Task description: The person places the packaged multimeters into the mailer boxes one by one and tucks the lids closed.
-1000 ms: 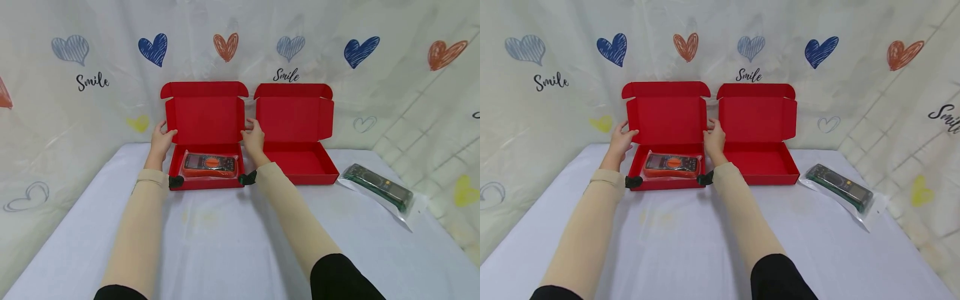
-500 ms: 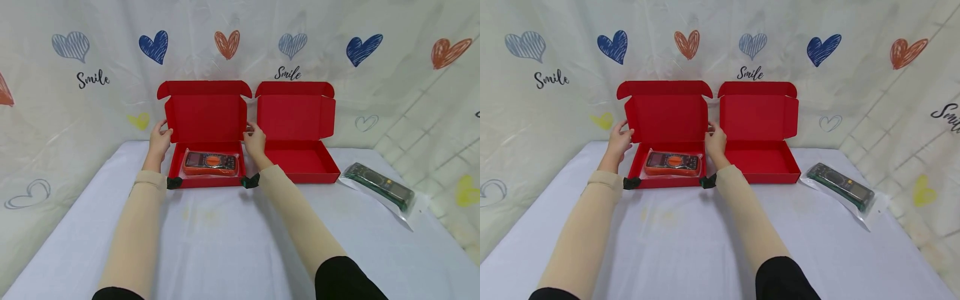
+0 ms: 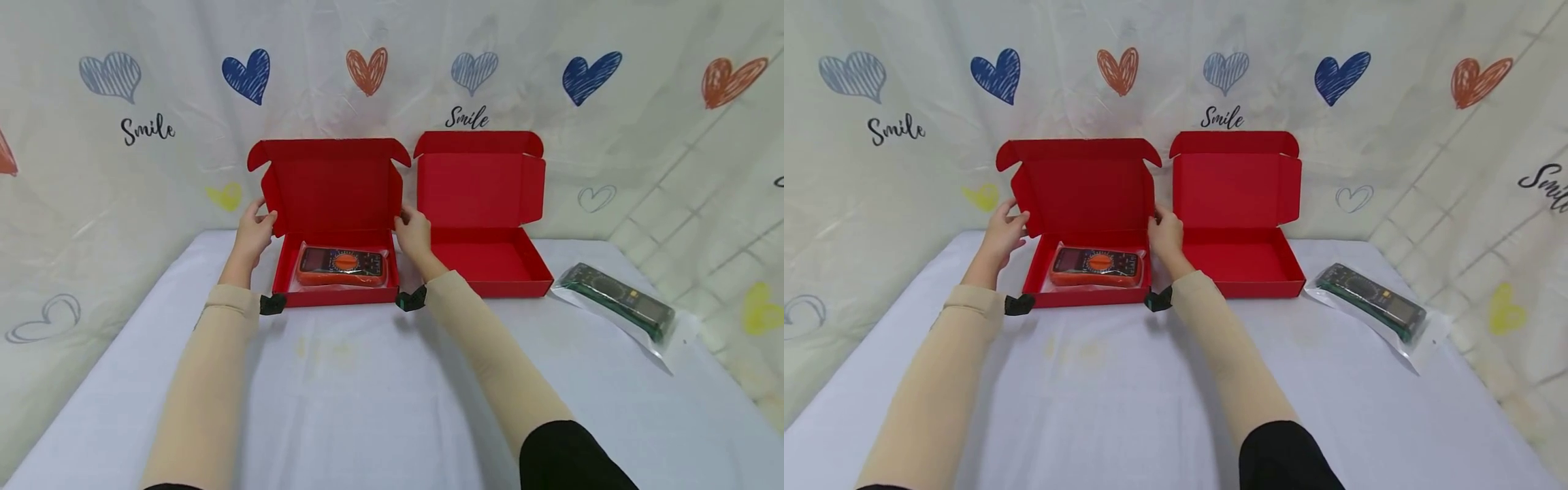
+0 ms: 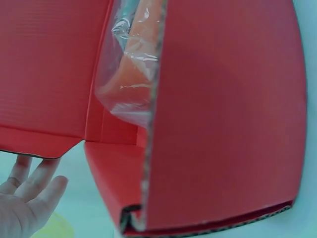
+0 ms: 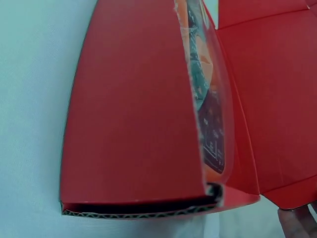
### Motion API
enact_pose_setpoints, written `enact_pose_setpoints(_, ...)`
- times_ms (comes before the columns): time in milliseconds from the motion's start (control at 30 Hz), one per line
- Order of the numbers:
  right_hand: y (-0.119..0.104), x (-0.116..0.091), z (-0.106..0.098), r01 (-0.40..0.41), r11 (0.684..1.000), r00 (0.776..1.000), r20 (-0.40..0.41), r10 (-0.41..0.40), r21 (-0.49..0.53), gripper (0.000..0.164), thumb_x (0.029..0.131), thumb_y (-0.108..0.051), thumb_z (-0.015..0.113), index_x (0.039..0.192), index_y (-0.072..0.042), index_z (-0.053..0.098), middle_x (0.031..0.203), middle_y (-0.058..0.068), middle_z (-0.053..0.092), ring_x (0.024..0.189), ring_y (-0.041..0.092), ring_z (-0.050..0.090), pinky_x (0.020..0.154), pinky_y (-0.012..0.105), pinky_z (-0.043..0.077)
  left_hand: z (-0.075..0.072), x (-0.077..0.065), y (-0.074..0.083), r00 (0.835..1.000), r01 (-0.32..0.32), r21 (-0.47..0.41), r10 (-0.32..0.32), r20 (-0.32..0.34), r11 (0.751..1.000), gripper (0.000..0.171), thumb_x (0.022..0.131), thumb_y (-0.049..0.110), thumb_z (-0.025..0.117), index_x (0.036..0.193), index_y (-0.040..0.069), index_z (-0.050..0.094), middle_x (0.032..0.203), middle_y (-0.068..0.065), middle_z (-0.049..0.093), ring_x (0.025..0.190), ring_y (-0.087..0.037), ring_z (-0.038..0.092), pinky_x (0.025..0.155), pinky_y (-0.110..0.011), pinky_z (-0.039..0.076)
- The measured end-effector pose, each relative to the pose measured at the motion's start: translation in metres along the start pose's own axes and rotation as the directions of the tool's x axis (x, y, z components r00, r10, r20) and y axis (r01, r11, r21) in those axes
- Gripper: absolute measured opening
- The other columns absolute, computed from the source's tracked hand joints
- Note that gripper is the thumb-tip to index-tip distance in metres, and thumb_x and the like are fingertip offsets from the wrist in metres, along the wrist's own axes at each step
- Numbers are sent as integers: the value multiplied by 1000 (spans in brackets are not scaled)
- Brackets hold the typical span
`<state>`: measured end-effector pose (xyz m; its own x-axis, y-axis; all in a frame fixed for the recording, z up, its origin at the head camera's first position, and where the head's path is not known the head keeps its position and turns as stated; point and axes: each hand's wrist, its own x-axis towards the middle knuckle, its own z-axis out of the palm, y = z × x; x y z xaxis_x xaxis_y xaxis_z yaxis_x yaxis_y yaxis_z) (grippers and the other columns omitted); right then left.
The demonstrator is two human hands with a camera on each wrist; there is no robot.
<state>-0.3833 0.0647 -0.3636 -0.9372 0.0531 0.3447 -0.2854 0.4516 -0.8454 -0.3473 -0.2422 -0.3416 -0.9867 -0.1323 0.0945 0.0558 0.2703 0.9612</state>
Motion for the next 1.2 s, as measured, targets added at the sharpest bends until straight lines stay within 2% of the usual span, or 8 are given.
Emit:
enact_pose_setpoints(333, -7, 1, -6, 1, 1000, 999, 51, -2, 29, 32, 108, -15, 53, 135, -1, 62, 131, 20, 66, 119, 32, 65, 96, 43, 55, -4, -7, 11, 998, -57, 84, 57, -2, 995, 60, 111, 35, 38, 163, 10, 22, 156, -25, 39, 139, -43, 42, 113, -61, 35)
enact_pose_setpoints(500, -14, 3, -9, 28, 1000, 998, 52, -27, -13, 26, 109, -17, 50, 121, 2, 62, 119, 22, 69, 103, 34, 68, 85, 42, 57, 0, -8, 16, 993, -111, 77, 114, -34, 991, 55, 111, 34, 37, 158, 7, 32, 154, -23, 43, 139, -39, 43, 115, -57, 34)
enact_pose_setpoints(700, -19, 3, -11, 0, 1000, 997, 83, 1, -6, 35, 110, -30, 47, 114, 2, 60, 103, 25, 66, 84, 30, 61, 72, 36, 49, 6, -9, 20, 993, -109, -2, 109, -53, 994, 56, 111, 38, 35, 160, 10, 30, 157, -17, 41, 142, -35, 41, 117, -52, 34)
enact_pose_setpoints(800, -21, 2, -12, -24, 999, 995, 100, 19, 48, 42, 109, -43, 45, 102, -3, 57, 89, 16, 61, 75, 23, 53, 68, 33, 44, 8, -8, 22, 994, -95, -52, 92, -58, 994, 59, 111, 42, 35, 162, 15, 26, 160, -14, 38, 143, -34, 40, 116, -52, 35)
enact_pose_setpoints(1000, -24, 0, -17, -71, 992, 991, 117, 58, 107, 67, 107, -59, 35, 123, 1, 61, 95, 18, 57, 92, 29, 56, 84, 41, 45, 7, -8, 23, 996, -73, -180, 63, -63, 981, 60, 111, 45, 30, 164, 17, 25, 161, -14, 35, 146, -32, 36, 114, -58, 34)
enact_pose_setpoints(1033, -23, -1, -17, -76, 989, 992, 109, 62, 126, 67, 107, -59, 34, 121, 1, 61, 93, 17, 57, 91, 28, 56, 84, 40, 45, 7, -8, 23, 996, -70, -194, 58, -64, 979, 59, 111, 44, 29, 164, 16, 25, 161, -14, 35, 146, -32, 36, 114, -60, 34)
enact_pose_setpoints(1133, -21, -4, -15, -83, 981, 995, 67, 72, 178, 60, 108, -58, 35, 87, -5, 52, 72, 5, 43, 69, 19, 43, 70, 34, 39, 9, -9, 24, 997, -61, -214, 49, -59, 975, 59, 111, 45, 29, 163, 17, 28, 160, -14, 36, 146, -32, 35, 113, -62, 34)
enact_pose_setpoints(1200, -20, -4, -14, -88, 975, 996, 51, 80, 203, 55, 107, -58, 36, 78, -13, 45, 66, 0, 39, 62, 15, 39, 66, 31, 38, 10, -9, 24, 998, -54, -220, 43, -54, 974, 59, 111, 46, 29, 163, 18, 28, 161, -13, 36, 147, -32, 35, 112, -62, 34)
